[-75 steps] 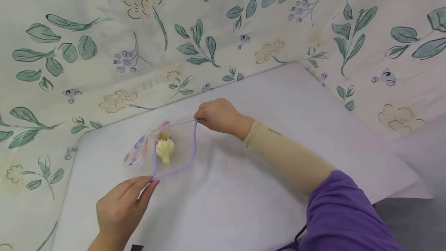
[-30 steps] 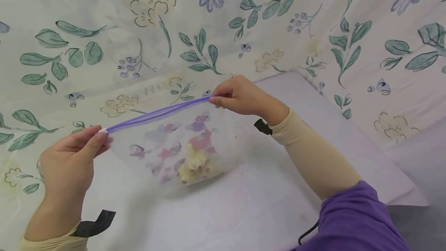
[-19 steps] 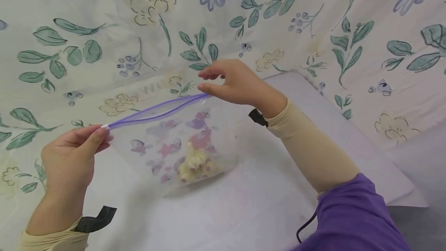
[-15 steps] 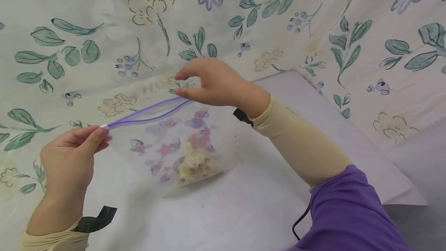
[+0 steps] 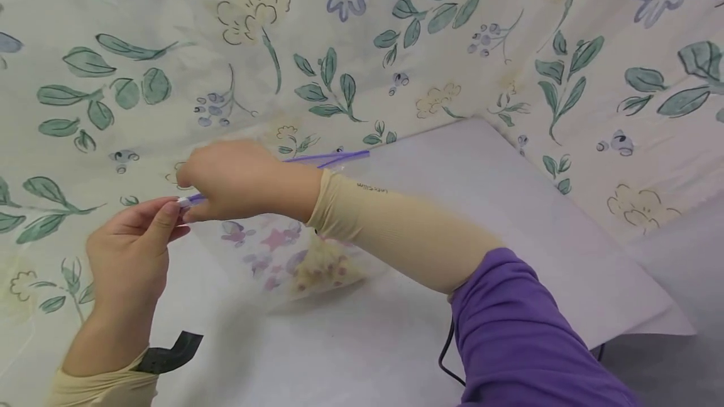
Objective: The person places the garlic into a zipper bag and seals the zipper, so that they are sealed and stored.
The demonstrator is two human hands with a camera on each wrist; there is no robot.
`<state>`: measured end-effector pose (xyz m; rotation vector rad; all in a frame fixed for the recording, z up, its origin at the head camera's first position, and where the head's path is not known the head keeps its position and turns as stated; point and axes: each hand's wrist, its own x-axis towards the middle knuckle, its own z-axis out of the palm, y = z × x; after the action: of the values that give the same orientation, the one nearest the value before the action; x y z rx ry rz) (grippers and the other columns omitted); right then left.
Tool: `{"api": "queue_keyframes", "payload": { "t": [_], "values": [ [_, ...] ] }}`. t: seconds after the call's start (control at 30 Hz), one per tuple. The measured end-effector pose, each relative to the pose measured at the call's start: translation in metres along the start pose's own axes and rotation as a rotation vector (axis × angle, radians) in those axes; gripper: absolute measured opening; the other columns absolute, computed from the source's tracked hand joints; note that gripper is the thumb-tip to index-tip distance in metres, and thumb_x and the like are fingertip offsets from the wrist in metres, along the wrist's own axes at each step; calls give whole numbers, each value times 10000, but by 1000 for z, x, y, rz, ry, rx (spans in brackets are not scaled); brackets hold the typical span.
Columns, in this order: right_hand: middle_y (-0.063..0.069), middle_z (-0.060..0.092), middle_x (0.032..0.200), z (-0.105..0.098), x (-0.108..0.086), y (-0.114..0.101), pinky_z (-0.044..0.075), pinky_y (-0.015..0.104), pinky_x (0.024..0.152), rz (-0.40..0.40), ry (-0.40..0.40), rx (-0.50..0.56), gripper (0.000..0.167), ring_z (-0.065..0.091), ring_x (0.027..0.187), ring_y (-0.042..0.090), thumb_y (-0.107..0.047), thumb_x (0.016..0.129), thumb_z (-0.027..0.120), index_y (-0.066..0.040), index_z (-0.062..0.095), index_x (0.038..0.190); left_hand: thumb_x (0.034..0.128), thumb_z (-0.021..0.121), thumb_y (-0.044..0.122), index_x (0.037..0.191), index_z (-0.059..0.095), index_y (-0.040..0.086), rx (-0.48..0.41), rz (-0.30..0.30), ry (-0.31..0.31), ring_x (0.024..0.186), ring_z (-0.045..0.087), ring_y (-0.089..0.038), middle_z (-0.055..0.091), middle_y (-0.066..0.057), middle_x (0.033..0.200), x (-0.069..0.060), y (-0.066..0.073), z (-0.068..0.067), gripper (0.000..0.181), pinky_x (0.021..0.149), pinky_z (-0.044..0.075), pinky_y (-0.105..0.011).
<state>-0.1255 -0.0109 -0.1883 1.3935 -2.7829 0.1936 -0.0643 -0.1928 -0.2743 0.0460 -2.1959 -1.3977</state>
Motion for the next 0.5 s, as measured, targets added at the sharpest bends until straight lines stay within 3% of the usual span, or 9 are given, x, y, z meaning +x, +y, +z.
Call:
{"api": "queue_keyframes", "payload": {
  "t": [0.2,0.33,0.5],
  "values": [
    [-132,677,987,10,13,-9,482,265,759,39,17,9,185,588,913,54,-406,1001,603,-277,732,1031,939,706,127,1054,763,-21,-28,84,-1,766,710,-27,730,212,819,-2,1,5,195,726,567,-139],
    [-127,656,919,11,14,-8,464,253,722,58,23,-13,181,570,867,62,-351,1017,580,-269,731,960,941,704,128,1049,761,-25,-38,88,-12,779,715,-31,729,197,810,-1,1,6,196,740,564,-134],
    [-112,635,853,12,13,-3,429,233,681,7,29,-14,207,556,825,72,-325,1019,570,-252,715,890,937,704,100,1014,755,-41,-13,137,-17,752,709,-13,708,218,791,-3,-2,6,169,748,559,-124]
  ]
}}
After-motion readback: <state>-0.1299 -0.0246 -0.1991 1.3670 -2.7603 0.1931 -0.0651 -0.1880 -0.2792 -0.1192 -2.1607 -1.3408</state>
